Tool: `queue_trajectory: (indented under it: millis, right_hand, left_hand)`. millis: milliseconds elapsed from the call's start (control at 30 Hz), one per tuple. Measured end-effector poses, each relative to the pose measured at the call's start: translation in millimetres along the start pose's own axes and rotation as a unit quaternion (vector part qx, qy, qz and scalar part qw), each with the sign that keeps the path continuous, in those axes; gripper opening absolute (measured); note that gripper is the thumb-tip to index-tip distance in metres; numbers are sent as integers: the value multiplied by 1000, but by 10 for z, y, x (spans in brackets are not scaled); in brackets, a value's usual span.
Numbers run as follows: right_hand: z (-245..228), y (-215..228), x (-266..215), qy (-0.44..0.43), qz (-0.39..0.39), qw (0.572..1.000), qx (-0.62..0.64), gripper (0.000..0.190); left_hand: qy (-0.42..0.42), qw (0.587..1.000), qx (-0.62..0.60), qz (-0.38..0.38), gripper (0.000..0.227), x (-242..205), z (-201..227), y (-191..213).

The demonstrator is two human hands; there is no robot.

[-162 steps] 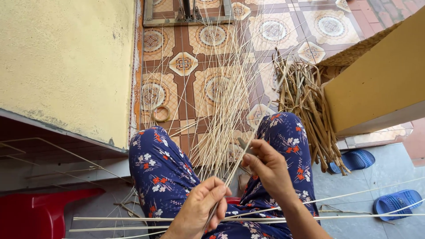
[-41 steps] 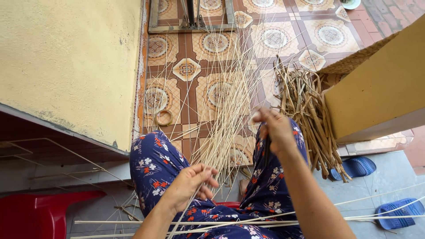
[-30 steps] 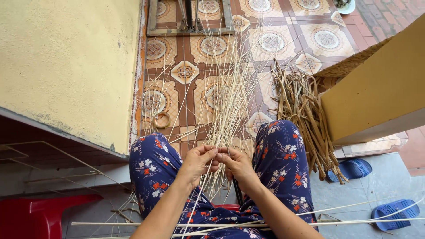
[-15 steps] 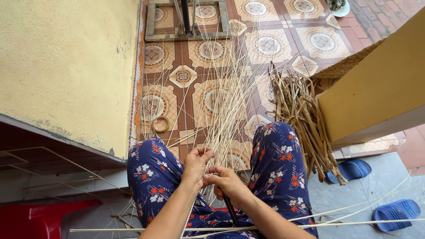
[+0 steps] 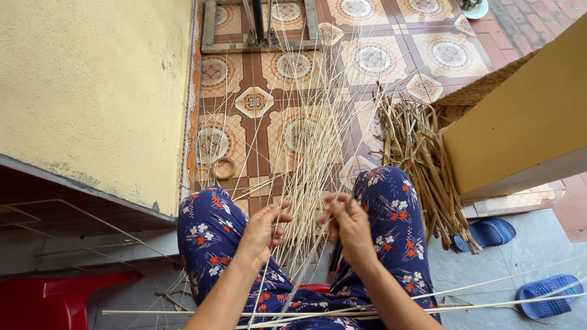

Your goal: Peeling and thinning long bamboo strips using a small knife.

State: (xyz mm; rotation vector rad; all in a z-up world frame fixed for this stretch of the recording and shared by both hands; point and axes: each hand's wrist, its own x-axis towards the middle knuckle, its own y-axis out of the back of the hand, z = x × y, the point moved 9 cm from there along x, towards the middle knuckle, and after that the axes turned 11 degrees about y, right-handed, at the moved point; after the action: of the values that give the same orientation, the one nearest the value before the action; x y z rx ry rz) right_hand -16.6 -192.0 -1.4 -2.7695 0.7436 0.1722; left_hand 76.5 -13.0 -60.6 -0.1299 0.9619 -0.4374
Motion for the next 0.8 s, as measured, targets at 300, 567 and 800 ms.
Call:
queue_trajectory:
  millis: [300, 567, 800]
  right_hand:
    - [244, -280, -173, -71, -74, 989, 108, 28]
    - [548, -648, -358, -163, -224, 954, 116, 19]
    - [188, 190, 333, -69, -105, 992, -6, 23]
  left_hand:
    - [-68, 991, -98, -68, 25, 636, 454, -166]
    - [-131, 974, -134, -129, 26, 690, 916, -811]
    - [-50, 933, 349, -73, 31, -244, 86, -563]
